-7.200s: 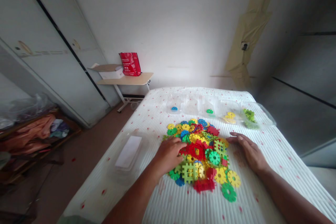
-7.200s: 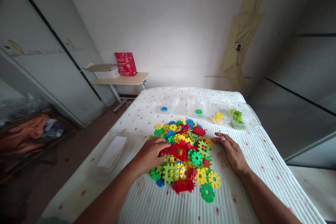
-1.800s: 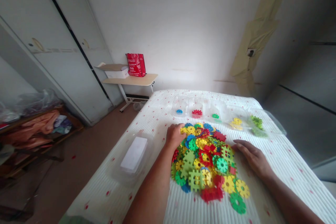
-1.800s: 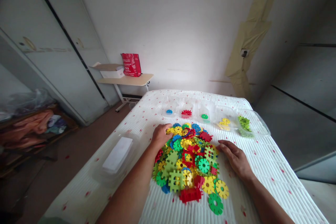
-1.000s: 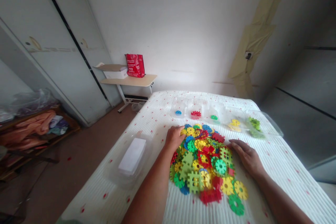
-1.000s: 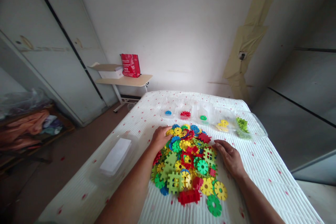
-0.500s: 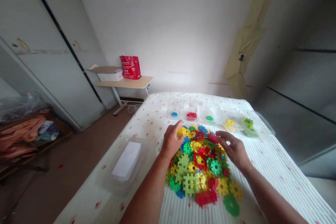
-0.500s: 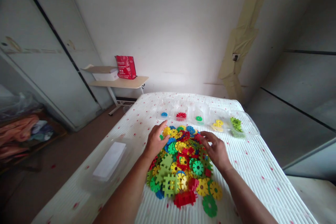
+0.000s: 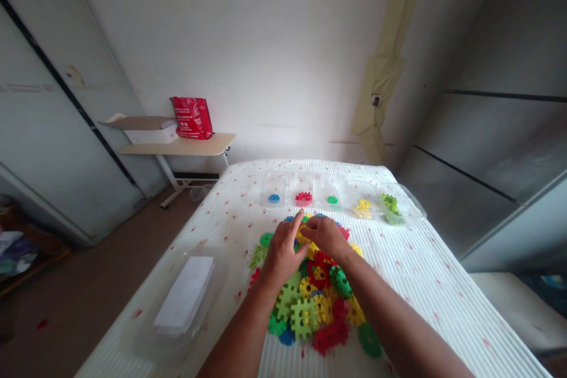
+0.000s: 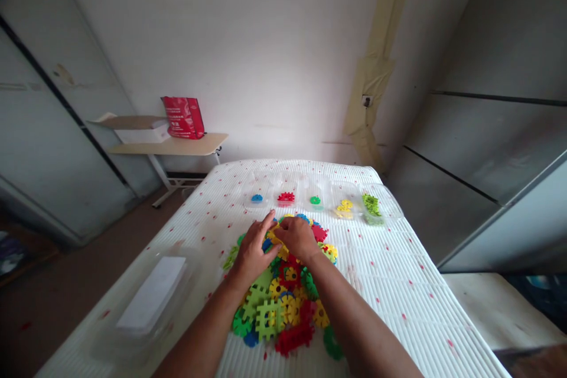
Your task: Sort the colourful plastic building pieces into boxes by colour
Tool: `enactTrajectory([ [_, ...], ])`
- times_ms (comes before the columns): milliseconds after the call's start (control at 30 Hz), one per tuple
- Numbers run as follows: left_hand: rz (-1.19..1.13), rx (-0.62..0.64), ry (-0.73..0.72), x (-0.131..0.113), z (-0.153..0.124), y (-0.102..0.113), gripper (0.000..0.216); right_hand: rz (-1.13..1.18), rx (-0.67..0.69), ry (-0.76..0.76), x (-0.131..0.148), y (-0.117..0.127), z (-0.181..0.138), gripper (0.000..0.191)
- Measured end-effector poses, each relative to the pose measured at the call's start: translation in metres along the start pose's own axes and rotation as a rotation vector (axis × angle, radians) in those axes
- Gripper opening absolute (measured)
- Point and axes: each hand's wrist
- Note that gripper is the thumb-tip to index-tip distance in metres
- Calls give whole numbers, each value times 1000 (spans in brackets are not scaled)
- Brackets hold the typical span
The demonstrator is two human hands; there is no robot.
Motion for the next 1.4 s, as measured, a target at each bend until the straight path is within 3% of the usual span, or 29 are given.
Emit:
enactTrajectory([
  [67, 17, 9, -1, 3, 1, 4, 72, -48, -40, -24, -12, 15, 3, 28],
  [167, 89, -38, 71, 16, 1, 15, 42, -180, -136, -123, -42, 48, 14, 28],
  [267, 238, -49, 304, 32, -1, 28, 28, -585, -266, -287, -81, 76, 29, 31],
  [367, 358, 54, 548, 41, -4, 36, 29, -727, -204, -297, -109, 86, 42, 31],
  [533, 381, 193, 691, 47, -8, 34, 29, -672, -268, -182, -120, 78, 37, 35],
  [667, 288, 180, 724, 56, -10, 32, 31, -556, -348, 39, -118, 60, 9, 34],
  [800, 229, 154, 710, 60, -12, 31, 36, -462, -318, 232, -127, 36, -23, 36],
  [933, 368, 256, 684, 54, -10, 30, 38, -415, -245, 216, -141, 18, -42, 36],
  [1100, 449, 280, 727, 50, -8, 31, 40, -354, -93, 126, -149, 9, -47, 32],
  [1400, 424, 303, 681, 53, -9, 33, 29, -342, -143, 58, -144, 7, -45, 32],
])
Point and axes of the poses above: each hand's wrist, its own z-axis towards the middle knuckle, its own y-axis out of the back of the hand, x = y × z, and after that the axes turned 9 degrees about -z, right-handed
